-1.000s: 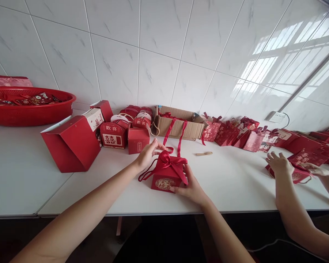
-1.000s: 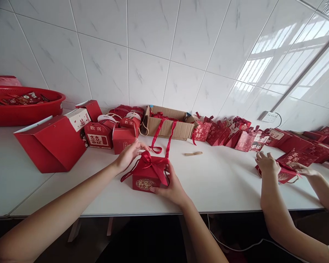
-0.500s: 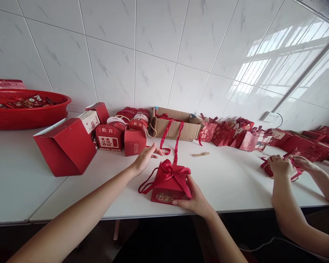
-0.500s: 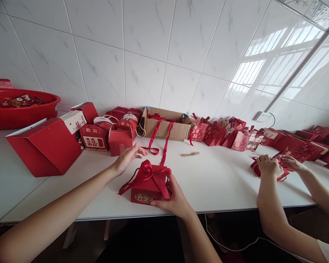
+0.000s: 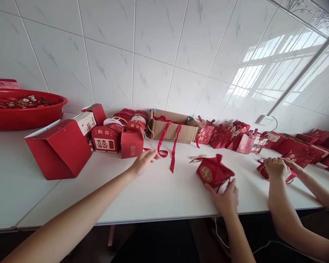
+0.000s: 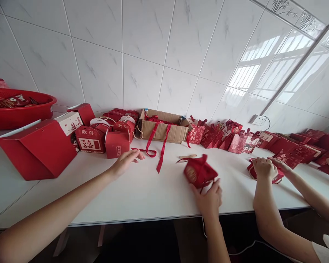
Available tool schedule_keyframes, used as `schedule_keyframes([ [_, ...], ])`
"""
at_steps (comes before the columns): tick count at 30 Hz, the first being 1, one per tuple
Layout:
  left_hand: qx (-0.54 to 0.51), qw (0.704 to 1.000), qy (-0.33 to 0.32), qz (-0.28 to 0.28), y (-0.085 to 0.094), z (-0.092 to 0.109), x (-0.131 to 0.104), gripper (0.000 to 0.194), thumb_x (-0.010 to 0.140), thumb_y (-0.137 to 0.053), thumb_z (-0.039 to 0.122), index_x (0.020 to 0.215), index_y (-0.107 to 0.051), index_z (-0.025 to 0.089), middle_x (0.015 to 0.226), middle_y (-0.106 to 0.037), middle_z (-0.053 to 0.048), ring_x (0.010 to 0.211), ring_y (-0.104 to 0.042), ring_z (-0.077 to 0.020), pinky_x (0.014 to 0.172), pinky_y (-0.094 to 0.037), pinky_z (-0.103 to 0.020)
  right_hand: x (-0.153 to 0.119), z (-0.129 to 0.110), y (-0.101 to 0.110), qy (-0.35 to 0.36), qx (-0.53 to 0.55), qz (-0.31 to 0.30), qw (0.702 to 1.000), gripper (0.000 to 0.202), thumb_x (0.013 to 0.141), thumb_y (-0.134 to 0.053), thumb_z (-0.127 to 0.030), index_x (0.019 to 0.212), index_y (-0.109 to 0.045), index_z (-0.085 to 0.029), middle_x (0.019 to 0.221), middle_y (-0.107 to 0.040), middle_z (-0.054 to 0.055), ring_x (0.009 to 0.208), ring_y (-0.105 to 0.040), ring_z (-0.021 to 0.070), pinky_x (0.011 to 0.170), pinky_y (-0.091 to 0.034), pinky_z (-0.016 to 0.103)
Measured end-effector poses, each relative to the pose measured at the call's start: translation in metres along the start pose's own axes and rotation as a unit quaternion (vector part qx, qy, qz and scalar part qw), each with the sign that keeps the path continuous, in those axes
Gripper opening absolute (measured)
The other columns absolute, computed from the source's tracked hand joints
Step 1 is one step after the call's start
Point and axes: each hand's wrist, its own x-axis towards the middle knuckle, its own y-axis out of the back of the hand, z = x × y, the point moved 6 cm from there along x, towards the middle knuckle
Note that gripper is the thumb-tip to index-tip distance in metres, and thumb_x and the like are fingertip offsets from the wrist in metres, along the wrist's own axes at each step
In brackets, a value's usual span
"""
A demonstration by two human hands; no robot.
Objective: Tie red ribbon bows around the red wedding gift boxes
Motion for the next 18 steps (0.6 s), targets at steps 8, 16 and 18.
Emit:
schedule_keyframes([
  [8, 0.024, 1.000, 0.003, -0.012, -0.003, -0.002, 0.000, 0.045, 0.084, -0.044, 0.059, 0.081, -0.060, 0.017, 0.092, -0.064, -0.007, 0.095, -0.057, -0.0231, 0.082, -0.043, -0.035, 0.002, 0.008, -0.018, 0.012, -0.261, -0.050, 0.964, 0.075, 0.086, -0.039, -0.056, 0.145, -0.030, -0.010, 0.149, -0.027, 0.022, 0.137, -0.026, 0.0394, 0.109, -0.022, 0.049],
  [16, 0.054, 0.998, 0.010, -0.009, -0.002, -0.002, -0.001, 0.042, 0.085, -0.044, 0.057, 0.083, -0.061, 0.018, 0.095, -0.066, -0.006, 0.097, -0.059, -0.0229, 0.083, -0.045, -0.033, 0.001, 0.006, -0.017, 0.007, -0.294, -0.094, 0.951, 0.067, 0.090, -0.033, -0.057, 0.144, -0.035, -0.018, 0.152, -0.027, 0.016, 0.140, -0.021, 0.0369, 0.110, -0.019, 0.047],
  [18, 0.090, 0.996, 0.005, -0.014, -0.003, -0.003, -0.001, 0.043, 0.087, -0.041, 0.056, 0.085, -0.061, 0.018, 0.095, -0.066, -0.006, 0.096, -0.060, -0.0232, 0.081, -0.046, -0.033, 0.000, 0.006, -0.017, 0.005, -0.294, -0.097, 0.951, 0.067, 0.090, -0.032, -0.057, 0.144, -0.034, -0.018, 0.152, -0.026, 0.016, 0.140, -0.020, 0.0366, 0.110, -0.018, 0.047],
])
